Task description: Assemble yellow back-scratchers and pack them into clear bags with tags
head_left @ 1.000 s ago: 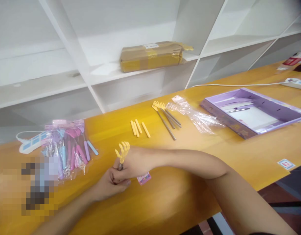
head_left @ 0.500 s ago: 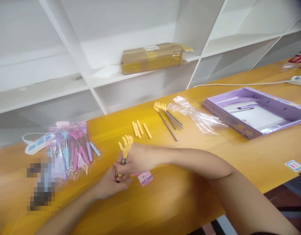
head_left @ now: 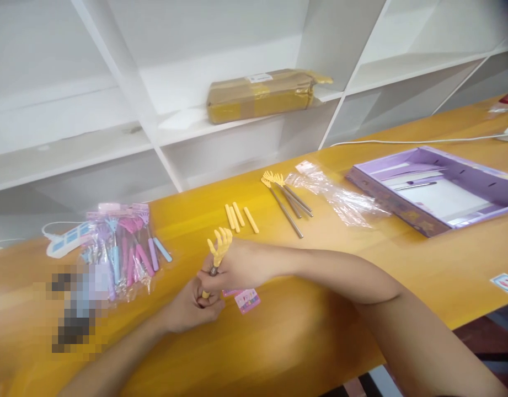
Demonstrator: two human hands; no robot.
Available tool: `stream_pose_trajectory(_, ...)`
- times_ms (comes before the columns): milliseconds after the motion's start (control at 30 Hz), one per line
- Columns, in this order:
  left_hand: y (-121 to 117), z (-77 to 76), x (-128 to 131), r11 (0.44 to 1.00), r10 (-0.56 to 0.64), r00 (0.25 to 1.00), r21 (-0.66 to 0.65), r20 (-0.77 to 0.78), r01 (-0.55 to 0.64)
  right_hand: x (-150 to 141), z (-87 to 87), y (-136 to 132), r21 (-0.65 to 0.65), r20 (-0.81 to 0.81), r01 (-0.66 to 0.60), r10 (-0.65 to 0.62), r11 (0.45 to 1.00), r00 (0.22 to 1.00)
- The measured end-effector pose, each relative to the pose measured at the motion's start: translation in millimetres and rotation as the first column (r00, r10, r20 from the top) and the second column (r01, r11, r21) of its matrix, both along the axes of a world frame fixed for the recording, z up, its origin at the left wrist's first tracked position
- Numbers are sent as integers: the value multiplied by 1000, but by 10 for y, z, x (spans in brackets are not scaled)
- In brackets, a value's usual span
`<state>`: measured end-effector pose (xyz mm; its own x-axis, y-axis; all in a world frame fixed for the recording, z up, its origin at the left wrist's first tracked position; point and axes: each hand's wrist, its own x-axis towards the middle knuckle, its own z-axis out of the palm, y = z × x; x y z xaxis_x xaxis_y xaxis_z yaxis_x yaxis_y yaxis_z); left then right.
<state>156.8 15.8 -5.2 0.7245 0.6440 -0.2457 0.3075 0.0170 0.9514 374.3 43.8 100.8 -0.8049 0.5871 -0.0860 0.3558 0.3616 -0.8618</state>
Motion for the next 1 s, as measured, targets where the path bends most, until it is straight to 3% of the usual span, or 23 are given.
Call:
stream_pose_trajectory(333, -11, -5, 13, 999, -12, 999, -36, 32, 14, 60, 9, 19, 52, -7, -1, 2, 999, 1000)
stream_pose_trajectory(667, 39, -28, 18, 989, -94, 993, -104, 74, 102, 216, 110, 76, 132, -25, 55, -53, 990, 998)
stream_pose_trajectory(1000, 48, 143, -10, 940, -232, 968, -236, 95, 248, 328, 192, 25, 145, -59, 56, -48, 988, 997)
